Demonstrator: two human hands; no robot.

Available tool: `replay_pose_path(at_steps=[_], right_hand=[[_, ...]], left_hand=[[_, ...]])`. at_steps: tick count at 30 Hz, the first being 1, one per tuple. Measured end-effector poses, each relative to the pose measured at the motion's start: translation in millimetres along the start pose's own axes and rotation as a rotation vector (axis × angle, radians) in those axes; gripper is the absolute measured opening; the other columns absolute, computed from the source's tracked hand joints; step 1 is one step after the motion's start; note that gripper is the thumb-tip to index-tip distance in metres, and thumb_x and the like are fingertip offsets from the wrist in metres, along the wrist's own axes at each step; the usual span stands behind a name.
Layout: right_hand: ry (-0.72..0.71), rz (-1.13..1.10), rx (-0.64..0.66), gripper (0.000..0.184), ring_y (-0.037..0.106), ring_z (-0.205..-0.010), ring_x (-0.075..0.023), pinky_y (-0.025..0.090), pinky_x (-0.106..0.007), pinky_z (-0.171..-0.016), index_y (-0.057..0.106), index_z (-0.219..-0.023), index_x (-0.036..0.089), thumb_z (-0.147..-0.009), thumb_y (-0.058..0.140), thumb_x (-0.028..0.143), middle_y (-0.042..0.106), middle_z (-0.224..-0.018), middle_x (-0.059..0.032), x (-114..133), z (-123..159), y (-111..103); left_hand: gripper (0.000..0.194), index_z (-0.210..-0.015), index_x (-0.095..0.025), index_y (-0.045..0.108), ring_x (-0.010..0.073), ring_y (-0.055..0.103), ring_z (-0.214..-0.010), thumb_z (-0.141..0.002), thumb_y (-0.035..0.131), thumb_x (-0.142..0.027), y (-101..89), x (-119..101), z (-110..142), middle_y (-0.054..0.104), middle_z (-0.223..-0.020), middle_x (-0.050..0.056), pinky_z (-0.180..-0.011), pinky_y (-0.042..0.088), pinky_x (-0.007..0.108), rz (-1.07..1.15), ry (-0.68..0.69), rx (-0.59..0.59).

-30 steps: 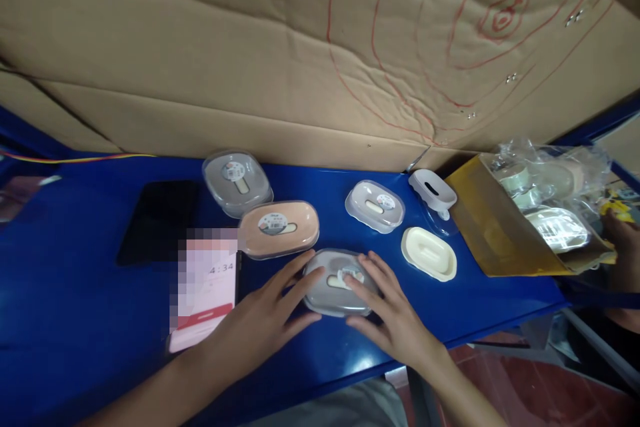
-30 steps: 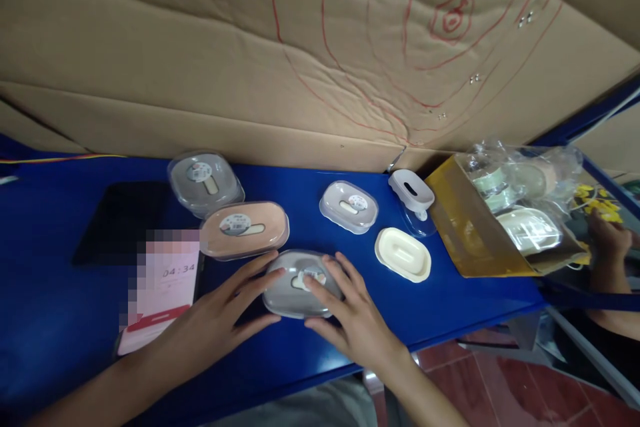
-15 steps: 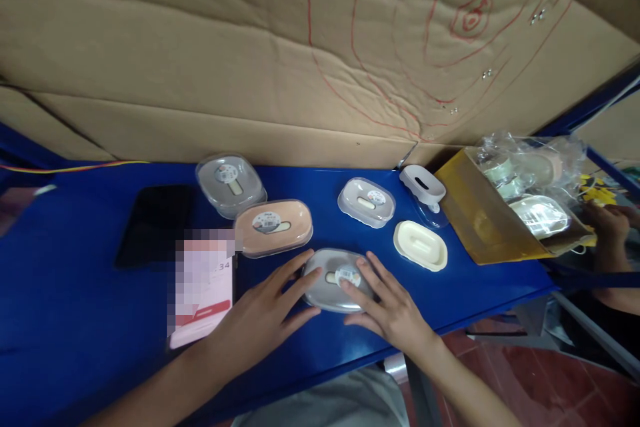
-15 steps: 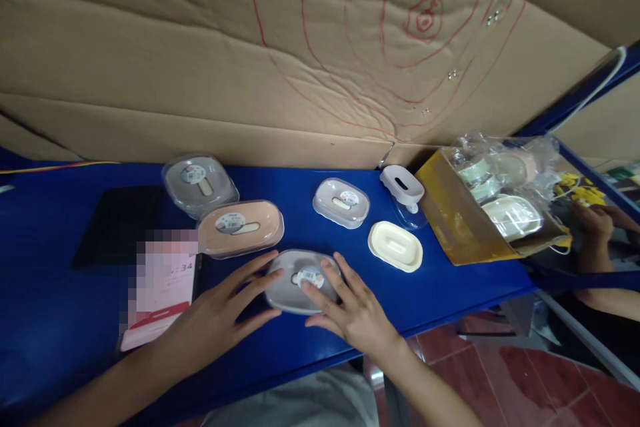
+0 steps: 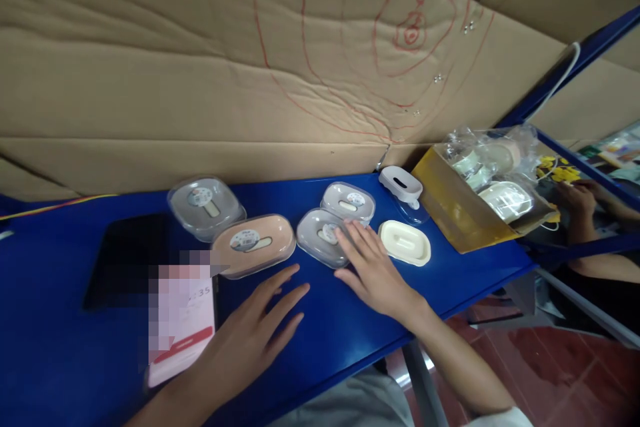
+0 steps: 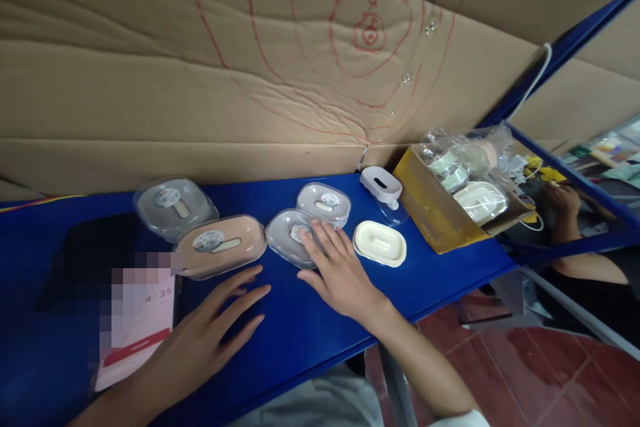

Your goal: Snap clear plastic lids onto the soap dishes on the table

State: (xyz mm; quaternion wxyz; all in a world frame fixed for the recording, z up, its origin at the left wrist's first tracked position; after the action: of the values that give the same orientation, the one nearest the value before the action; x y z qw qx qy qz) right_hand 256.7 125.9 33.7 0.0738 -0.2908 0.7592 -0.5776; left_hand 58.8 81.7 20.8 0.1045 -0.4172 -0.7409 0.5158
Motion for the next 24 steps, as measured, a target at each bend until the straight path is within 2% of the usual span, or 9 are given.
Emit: replay_pose_path(at_steps=[4,7,9,12,14,17,19,21,24], right_hand=[[0.203,0.021,-0.127,0.055,0.057,-0.156,-0.0366,0.050,-0.064,-0.126,0.049,-0.169,0.028,-0.117,0.054,0.045,0.062,-0.165,-0.0148,-57,26,-25],[0.276,0.133,-0.110,0.048,0.061,-0.150,-0.0416,0.054,-0.069,-0.118,0.064,-0.158,0.027,-0.115,0.059,0.049,0.066,-0.161,-0.0152,-93,64,-23],[0.292,0.151,-0.064,0.045,0.062,-0.149,-0.0397,0.055,-0.066,-0.118,0.065,-0.157,0.029,-0.116,0.058,0.044,0.065,-0.162,-0.0136,-101,83,-17],[0.290,0.122,-0.017,0.042,0.064,-0.147,-0.0364,0.056,-0.064,-0.117,0.066,-0.157,0.032,-0.116,0.057,0.034,0.066,-0.161,-0.0109,-79,96,-12],[0.227,0.072,0.033,0.045,0.065,-0.146,-0.0355,0.057,-0.063,-0.117,0.064,-0.158,0.033,-0.114,0.060,0.030,0.067,-0.160,-0.0105,-44,94,-8],[0.023,-0.077,0.132,0.059,0.056,-0.157,-0.0319,0.055,-0.058,-0.124,0.049,-0.170,0.031,-0.113,0.063,0.036,0.056,-0.172,-0.0104,10,82,0],[-0.047,-0.116,0.090,0.063,0.046,-0.165,-0.0303,0.049,-0.056,-0.129,0.042,-0.174,0.030,-0.114,0.061,0.040,0.049,-0.177,-0.0105,12,70,-7],[0.027,-0.039,-0.047,0.057,0.043,-0.166,-0.0316,0.044,-0.059,-0.132,0.046,-0.171,0.029,-0.116,0.056,0.037,0.050,-0.176,-0.0116,-29,52,-22],[0.261,0.168,-0.206,0.049,0.050,-0.160,-0.0391,0.040,-0.066,-0.131,0.058,-0.161,0.021,-0.116,0.057,0.040,0.056,-0.170,-0.0189,-129,22,-44]], left_hand=[[0.037,-0.148,-0.025,0.068,0.0267,0.073,-0.136,-0.119,0.045,-0.029,0.4,-4,2,0.062,-0.162,0.013,-0.107,0.068,0.041,-0.041,0.066,0.037],[0.038,-0.144,-0.024,0.071,0.0279,0.074,-0.132,-0.119,0.043,-0.026,0.1,-8,4,0.064,-0.159,0.013,-0.102,0.069,0.045,-0.069,0.129,0.033],[0.039,-0.142,-0.023,0.072,0.0283,0.075,-0.130,-0.119,0.041,-0.024,1.0,-11,4,0.066,-0.156,0.014,-0.099,0.069,0.045,-0.090,0.174,0.029],[0.042,-0.141,-0.023,0.073,0.0283,0.074,-0.130,-0.119,0.037,-0.023,4.0,-15,4,0.068,-0.153,0.013,-0.099,0.068,0.044,-0.111,0.214,0.031],[0.043,-0.147,-0.025,0.071,0.0279,0.072,-0.133,-0.120,0.037,-0.025,6.5,-16,4,0.067,-0.156,0.011,-0.102,0.066,0.044,-0.096,0.218,0.039],[0.044,-0.158,-0.030,0.063,0.0269,0.067,-0.139,-0.119,0.043,-0.027,13.1,-20,5,0.059,-0.166,0.008,-0.108,0.063,0.042,-0.041,0.236,0.088],[0.048,-0.162,-0.033,0.059,0.0275,0.063,-0.144,-0.117,0.046,-0.026,17.3,-24,7,0.054,-0.171,0.007,-0.111,0.061,0.043,-0.022,0.270,0.133],[0.051,-0.165,-0.035,0.056,0.0287,0.059,-0.149,-0.115,0.050,-0.025,19.0,-28,8,0.052,-0.173,0.006,-0.114,0.059,0.044,-0.025,0.301,0.173],[0.053,-0.166,-0.036,0.054,0.0294,0.056,-0.151,-0.114,0.055,-0.026,16.8,-39,6,0.051,-0.175,0.004,-0.117,0.055,0.046,-0.023,0.338,0.207]])
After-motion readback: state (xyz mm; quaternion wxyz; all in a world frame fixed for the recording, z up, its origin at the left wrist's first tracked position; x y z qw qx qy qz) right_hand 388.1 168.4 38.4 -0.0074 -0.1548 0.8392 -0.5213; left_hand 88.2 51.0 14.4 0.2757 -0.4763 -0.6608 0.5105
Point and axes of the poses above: each hand's wrist, its own z-axis away from the middle knuckle, its own y-axis out of the palm, x = y × z, the point moved 10 cm from there along -z, towards the middle knuckle
